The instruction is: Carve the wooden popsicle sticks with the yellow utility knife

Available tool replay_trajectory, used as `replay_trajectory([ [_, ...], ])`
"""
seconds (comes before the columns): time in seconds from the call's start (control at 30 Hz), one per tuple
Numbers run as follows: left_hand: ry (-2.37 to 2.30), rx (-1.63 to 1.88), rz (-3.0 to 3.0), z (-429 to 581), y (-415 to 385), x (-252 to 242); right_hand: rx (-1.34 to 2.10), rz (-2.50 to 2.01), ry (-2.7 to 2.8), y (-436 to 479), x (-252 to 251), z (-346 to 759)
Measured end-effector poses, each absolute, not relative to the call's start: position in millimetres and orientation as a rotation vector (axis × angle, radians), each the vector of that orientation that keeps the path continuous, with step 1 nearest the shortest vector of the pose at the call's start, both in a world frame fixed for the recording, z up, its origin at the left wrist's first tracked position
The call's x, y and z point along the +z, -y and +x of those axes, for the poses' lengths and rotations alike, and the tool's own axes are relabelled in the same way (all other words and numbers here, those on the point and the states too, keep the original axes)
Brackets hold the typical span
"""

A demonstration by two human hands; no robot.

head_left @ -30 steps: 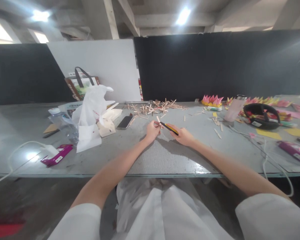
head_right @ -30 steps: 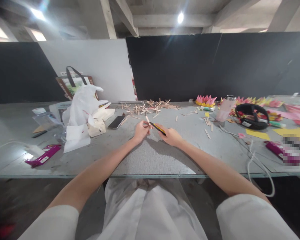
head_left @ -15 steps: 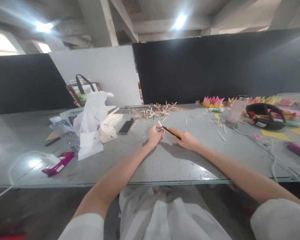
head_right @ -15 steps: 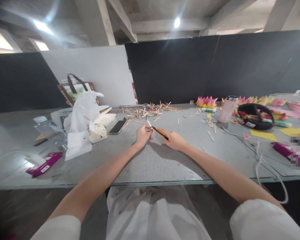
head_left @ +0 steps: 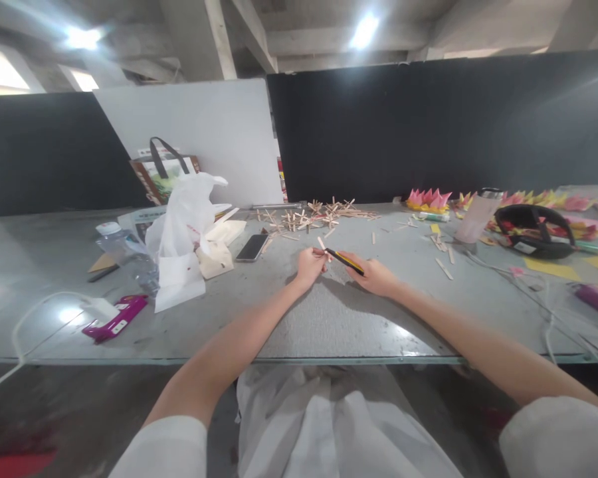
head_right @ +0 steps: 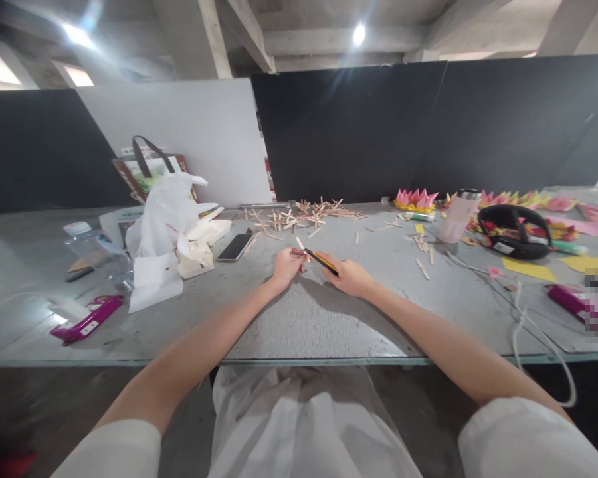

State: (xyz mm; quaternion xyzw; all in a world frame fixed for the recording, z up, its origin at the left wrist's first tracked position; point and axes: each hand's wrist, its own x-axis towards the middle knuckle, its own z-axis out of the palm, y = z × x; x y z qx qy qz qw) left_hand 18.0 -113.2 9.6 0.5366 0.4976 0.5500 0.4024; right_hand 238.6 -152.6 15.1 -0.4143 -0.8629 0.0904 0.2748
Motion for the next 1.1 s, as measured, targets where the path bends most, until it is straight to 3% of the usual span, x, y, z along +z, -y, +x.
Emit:
replay_trajectory([
  [1.1, -1.277, 1.372, 1.724, 13.2, 117.9, 14.7, 0.415, -1.061, 2.246, 159.3, 21.7, 239.5],
])
